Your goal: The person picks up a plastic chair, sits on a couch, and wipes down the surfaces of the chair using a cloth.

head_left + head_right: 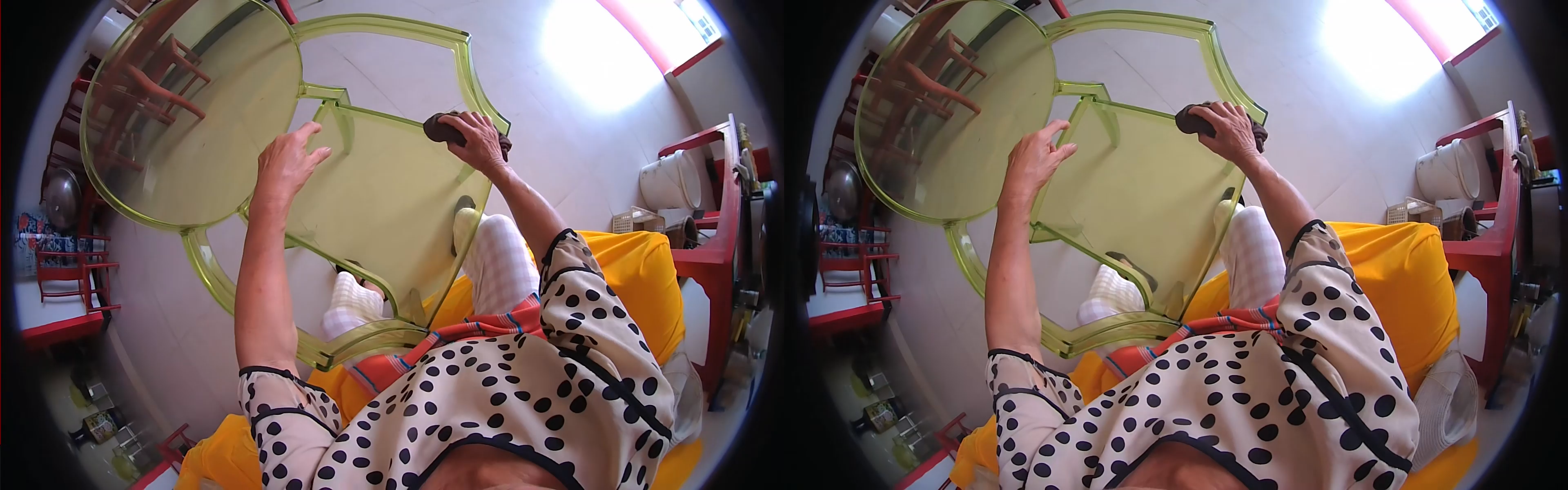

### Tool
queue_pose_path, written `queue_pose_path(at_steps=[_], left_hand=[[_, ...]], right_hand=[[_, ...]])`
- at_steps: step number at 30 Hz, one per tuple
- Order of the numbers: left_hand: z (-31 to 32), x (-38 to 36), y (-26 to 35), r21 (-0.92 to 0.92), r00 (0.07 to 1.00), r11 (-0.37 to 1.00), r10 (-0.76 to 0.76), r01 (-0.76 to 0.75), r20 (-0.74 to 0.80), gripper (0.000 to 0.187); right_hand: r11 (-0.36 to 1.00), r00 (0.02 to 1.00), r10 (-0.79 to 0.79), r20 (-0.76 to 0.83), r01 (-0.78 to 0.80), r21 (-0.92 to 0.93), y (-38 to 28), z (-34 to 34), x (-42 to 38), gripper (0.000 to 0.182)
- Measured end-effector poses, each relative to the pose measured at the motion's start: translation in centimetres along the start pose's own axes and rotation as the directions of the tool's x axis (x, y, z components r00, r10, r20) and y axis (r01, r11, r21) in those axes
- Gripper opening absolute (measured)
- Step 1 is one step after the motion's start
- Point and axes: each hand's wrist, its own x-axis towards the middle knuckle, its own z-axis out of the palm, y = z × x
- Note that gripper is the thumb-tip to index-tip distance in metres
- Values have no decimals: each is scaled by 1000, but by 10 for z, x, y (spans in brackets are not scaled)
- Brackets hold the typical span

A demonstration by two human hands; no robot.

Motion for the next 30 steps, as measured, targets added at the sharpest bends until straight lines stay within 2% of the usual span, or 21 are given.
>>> queue_pose_path(at_steps=[3,21,27,30], left_hand=[[8,2,-8,15,993,998,67,-66,-96,44],[2,0,-10,-33,968,989,130,-141,-216,44],[-3,0,-9,-74,985,990,111,-122,-134,44],[-1,1,-11,-76,984,990,109,-121,-143,44]], right_hand=[[1000,1000,-1,0,1,-3,0,1,0,51],[996,998,50,30,-47,-75,-4,5,1,51],[975,979,198,-53,-202,-96,-23,13,-4,50],[972,977,204,-67,-210,-103,-41,13,-14,51]])
